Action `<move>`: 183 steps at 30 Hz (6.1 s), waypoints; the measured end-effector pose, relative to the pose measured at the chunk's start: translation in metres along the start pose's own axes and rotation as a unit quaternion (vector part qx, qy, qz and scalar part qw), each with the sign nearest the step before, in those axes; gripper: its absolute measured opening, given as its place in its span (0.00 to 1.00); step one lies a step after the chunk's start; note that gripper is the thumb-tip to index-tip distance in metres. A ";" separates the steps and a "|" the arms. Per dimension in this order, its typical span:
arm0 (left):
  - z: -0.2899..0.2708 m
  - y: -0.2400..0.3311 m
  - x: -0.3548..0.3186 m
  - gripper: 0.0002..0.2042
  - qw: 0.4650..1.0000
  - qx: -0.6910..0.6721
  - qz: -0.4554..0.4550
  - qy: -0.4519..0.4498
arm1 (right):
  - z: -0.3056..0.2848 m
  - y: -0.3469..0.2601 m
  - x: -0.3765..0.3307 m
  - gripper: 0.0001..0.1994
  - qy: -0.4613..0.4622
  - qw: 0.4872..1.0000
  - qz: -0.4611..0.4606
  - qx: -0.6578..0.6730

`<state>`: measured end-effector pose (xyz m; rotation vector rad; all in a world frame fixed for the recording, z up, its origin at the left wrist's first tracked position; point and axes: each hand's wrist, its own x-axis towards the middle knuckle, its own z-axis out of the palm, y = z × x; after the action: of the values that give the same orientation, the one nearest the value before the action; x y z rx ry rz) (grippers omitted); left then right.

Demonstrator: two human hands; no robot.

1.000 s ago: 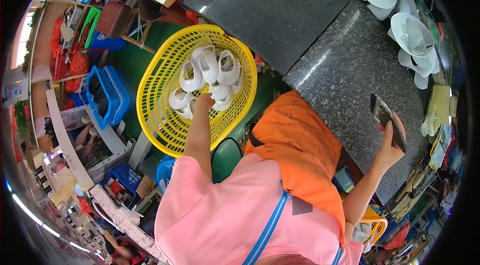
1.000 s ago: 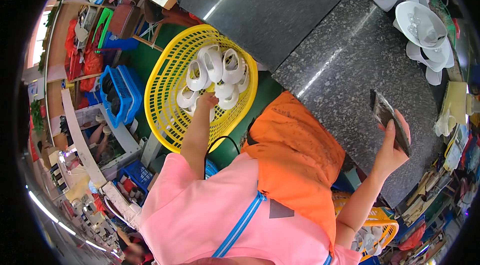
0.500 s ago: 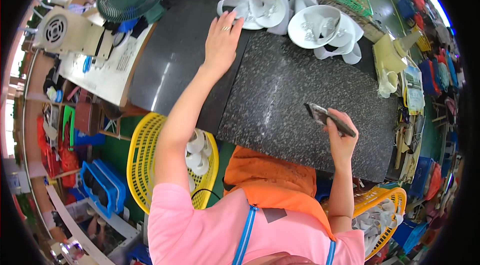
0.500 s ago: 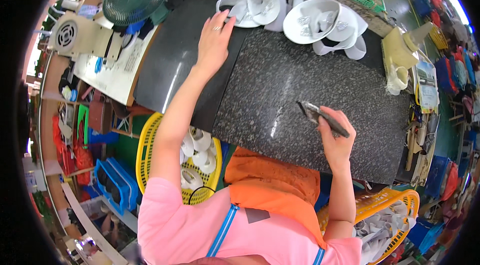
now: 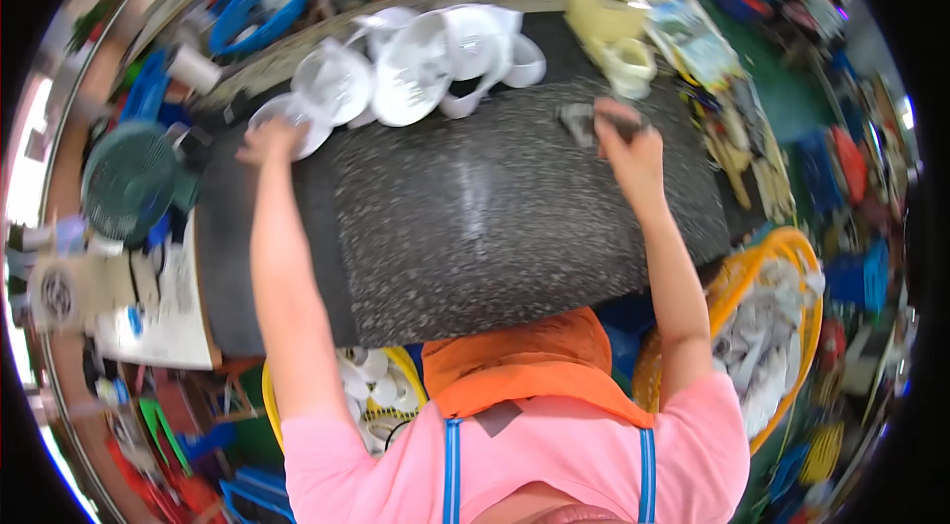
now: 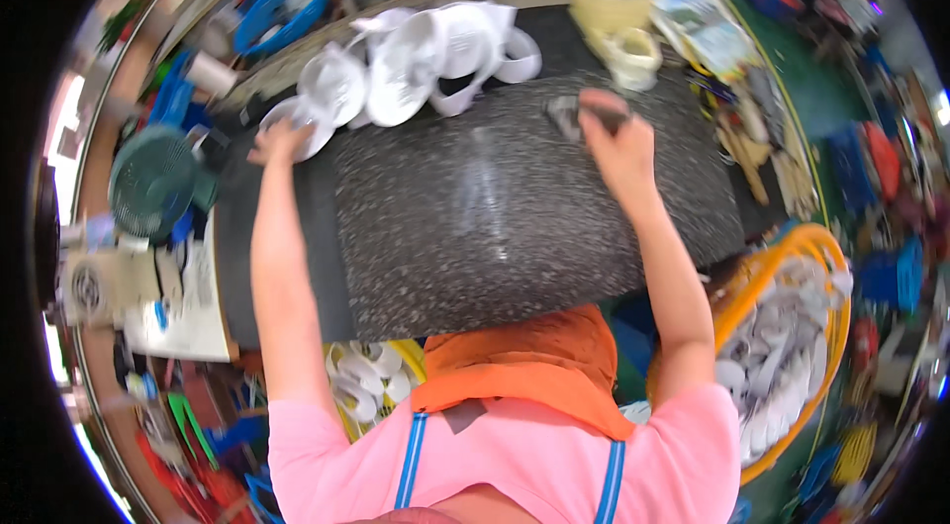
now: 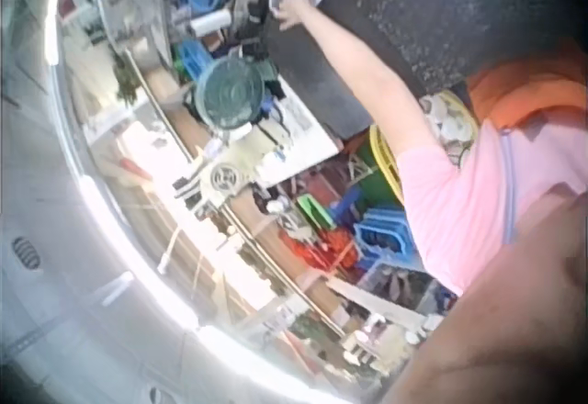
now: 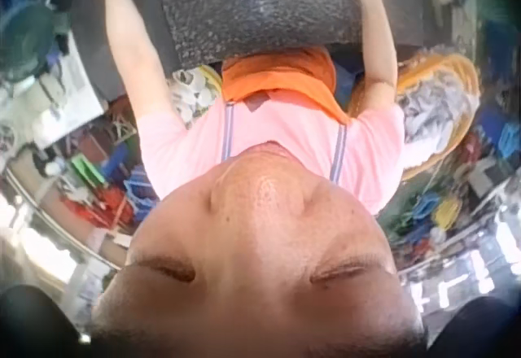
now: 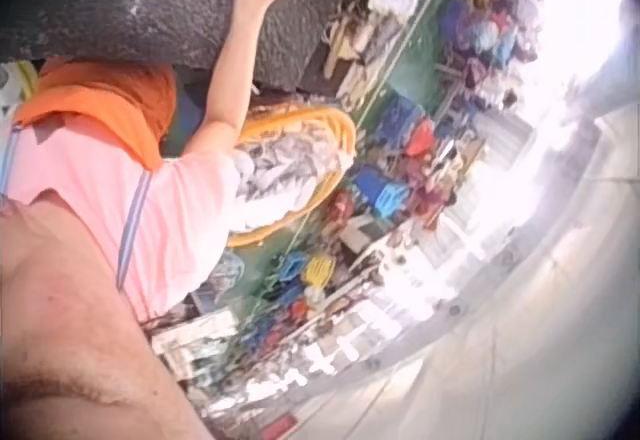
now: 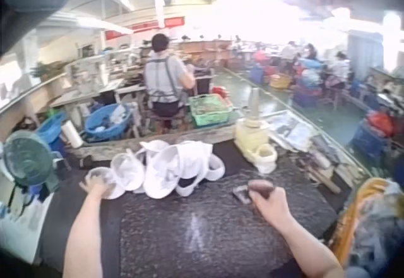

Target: The person applies glue to the interior and edges of several white shoe components one at a time using a brush. After applying the adhesive, the person places each component back into a yellow basket on the floor.

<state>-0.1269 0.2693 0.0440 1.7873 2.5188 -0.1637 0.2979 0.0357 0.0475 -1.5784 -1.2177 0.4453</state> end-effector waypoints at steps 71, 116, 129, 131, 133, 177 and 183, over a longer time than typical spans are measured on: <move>0.068 -0.015 -0.306 0.10 0.821 -0.204 0.514 0.139 | 0.102 -0.108 0.002 0.06 -0.639 0.677 -0.320 -0.178; -0.020 0.083 -0.094 0.11 0.890 -0.195 0.408 0.055 | 0.132 -0.041 -0.008 0.12 -0.092 0.837 -0.492 -0.219; -0.044 -0.034 -0.183 0.15 0.750 -0.593 0.246 -0.161 | 0.052 -0.084 -0.034 0.13 -0.117 0.924 0.110 0.347; -0.050 -0.032 -0.231 0.13 0.822 -0.439 0.359 0.050 | 0.054 -0.085 -0.038 0.13 -0.101 0.901 0.117 0.406; -0.030 -0.022 -0.266 0.13 0.813 -0.251 0.486 0.198 | 0.048 -0.090 -0.041 0.13 -0.083 0.872 0.127 0.465; 0.045 -0.078 -0.273 0.14 0.513 -0.853 0.004 -0.092 | 0.171 -0.106 -0.069 0.12 -0.304 0.904 -0.253 0.161; 0.052 -0.102 -0.268 0.16 0.458 -0.883 -0.042 -0.088 | 0.151 -0.105 -0.065 0.12 -0.426 0.839 -0.317 0.115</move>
<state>-0.1355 -0.0219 0.0249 0.4754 1.0281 1.4958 0.1040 0.0489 0.0625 -0.6516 -2.1609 0.8526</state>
